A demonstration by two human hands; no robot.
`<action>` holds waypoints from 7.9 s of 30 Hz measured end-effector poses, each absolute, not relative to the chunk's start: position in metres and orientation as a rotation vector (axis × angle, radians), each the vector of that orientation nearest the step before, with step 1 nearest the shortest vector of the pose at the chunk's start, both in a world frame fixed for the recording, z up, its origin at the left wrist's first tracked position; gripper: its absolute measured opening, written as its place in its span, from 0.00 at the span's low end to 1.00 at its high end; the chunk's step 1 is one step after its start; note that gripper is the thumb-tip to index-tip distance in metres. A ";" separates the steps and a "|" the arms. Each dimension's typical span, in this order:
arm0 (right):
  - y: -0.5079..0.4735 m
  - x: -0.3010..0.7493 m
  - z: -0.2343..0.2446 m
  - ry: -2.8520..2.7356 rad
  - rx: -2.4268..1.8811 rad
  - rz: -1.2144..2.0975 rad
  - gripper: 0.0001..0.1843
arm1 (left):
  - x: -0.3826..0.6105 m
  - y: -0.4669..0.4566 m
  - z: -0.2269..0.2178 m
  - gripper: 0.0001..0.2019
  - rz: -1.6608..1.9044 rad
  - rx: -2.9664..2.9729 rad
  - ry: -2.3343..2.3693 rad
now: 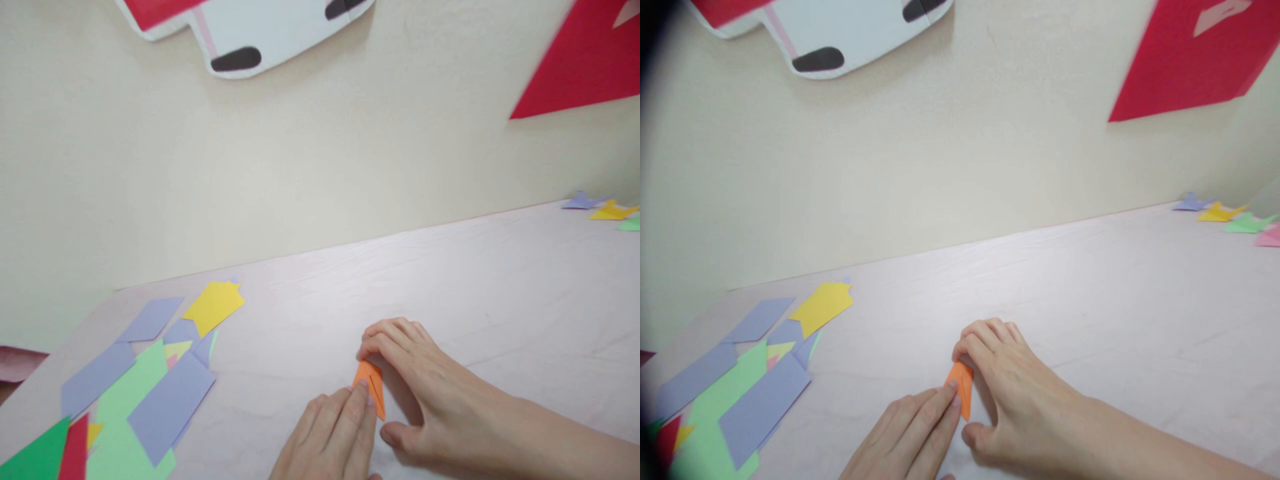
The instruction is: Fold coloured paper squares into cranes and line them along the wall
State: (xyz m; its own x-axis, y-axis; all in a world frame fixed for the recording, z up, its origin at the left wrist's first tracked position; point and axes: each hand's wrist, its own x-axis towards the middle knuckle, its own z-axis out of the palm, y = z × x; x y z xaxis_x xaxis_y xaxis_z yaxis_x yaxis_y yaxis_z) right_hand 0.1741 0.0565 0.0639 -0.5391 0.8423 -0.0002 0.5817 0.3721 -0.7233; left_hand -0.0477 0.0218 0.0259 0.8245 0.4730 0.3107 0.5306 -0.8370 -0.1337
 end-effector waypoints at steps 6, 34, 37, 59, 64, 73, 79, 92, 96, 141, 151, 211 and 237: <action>0.059 0.185 0.071 -2.112 -1.209 1.069 0.14 | -0.036 0.017 0.023 0.24 -0.459 -2.745 -0.870; 0.040 0.182 0.061 -2.341 -1.166 0.568 0.08 | -0.025 0.041 0.052 0.09 -0.934 -3.089 -1.067; 0.042 0.180 0.059 -2.359 -1.155 0.501 0.07 | -0.020 0.042 0.045 0.09 -1.085 -3.054 -1.263; 0.050 0.169 0.059 -2.241 -1.423 0.734 0.07 | -0.008 0.046 0.049 0.11 -0.345 -2.976 -1.524; 0.052 0.168 0.057 -2.268 -1.440 0.687 0.07 | -0.006 0.046 0.051 0.11 -0.262 -2.949 -1.532; 0.050 0.169 0.053 -2.270 -1.385 0.653 0.07 | -0.002 0.044 0.052 0.12 -0.192 -2.877 -1.567; 0.051 0.175 0.053 -2.243 -1.247 0.778 0.11 | -0.004 0.043 0.049 0.12 -0.411 -2.892 -1.622; 0.050 0.167 0.059 -2.147 -1.378 0.808 0.07 | -0.008 0.042 0.044 0.11 -0.678 -2.930 -1.737; 0.050 0.164 0.057 -2.140 -1.389 0.787 0.10 | -0.011 0.041 0.048 0.11 -0.620 -2.976 -1.757; 0.046 0.167 0.052 -2.196 -1.338 0.743 0.10 | -0.012 0.036 0.051 0.12 -0.603 -3.028 -1.797; 0.048 0.165 0.054 -2.213 -1.335 0.721 0.09 | -0.013 0.040 0.052 0.12 -0.618 -3.003 -1.783; 0.048 0.159 0.059 -2.102 -1.423 0.793 0.12 | -0.011 0.037 0.053 0.13 -0.557 -3.029 -1.782; 0.047 0.164 0.061 -2.134 -1.372 0.796 0.19 | -0.006 0.036 0.054 0.18 -0.484 -2.988 -1.869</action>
